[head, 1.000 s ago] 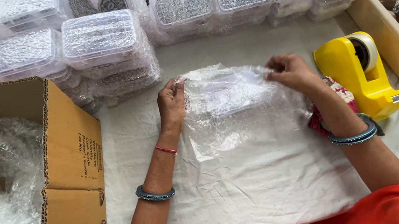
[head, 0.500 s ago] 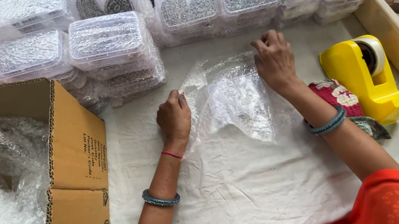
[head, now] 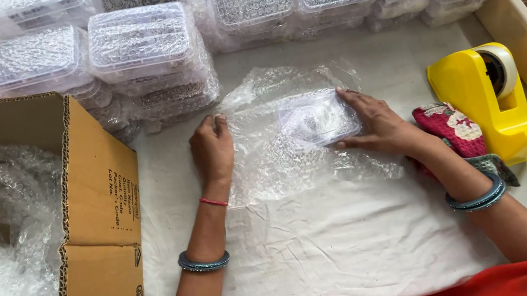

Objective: The person wipes a decorative wooden block with a cloth, then places it into a clear plastic container. They close the container, wrap it in bubble wrap, and secure the wrapping with clear tape using a tape dispenser.

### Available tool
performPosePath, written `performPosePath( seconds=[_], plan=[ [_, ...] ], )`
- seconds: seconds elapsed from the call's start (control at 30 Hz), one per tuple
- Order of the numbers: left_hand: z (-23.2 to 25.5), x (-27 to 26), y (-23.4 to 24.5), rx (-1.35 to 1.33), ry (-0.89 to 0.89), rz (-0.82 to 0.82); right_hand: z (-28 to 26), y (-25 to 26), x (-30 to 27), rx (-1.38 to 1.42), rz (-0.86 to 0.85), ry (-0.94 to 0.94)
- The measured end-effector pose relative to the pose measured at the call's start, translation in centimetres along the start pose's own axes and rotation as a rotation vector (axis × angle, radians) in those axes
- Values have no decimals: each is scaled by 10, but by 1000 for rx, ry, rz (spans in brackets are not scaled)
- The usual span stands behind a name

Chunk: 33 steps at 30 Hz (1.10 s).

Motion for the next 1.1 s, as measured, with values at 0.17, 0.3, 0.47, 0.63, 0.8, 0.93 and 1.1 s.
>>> performPosePath(
  seconds=[0.17, 0.3, 0.47, 0.63, 0.8, 0.93, 1.1],
  plan=[
    [-5, 4, -3, 86, 157, -90, -18, 23, -16, 83, 57, 78],
    [0, -3, -6, 151, 68, -32, -6, 31, -19, 148, 60, 108],
    [7, -15, -17, 419, -81, -62, -6, 41, -26, -216, 22, -32],
    [-1, -20, -30, 559, -199, -81, -11, 55, -41, -146, -46, -34],
    [-1, -21, -32, 569, -232, -70, -62, 82, -61, -471, 37, -63],
    [-1, -19, -34, 567, -221, -113, -113, 63, -37, -179, 205, 373],
    [-5, -15, -29, 545, -240, -64, -97, 15, 27, -174, 51, 572]
  ],
)
Point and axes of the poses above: each hand's wrist, its own x-axis towards the middle knuckle, its own y-axis out of the back of the hand, z = x × y, the point moved 2 cm from there along x, towards the middle knuckle, and after that the axes turned 6 degrees about x, right-handed, at the moved point
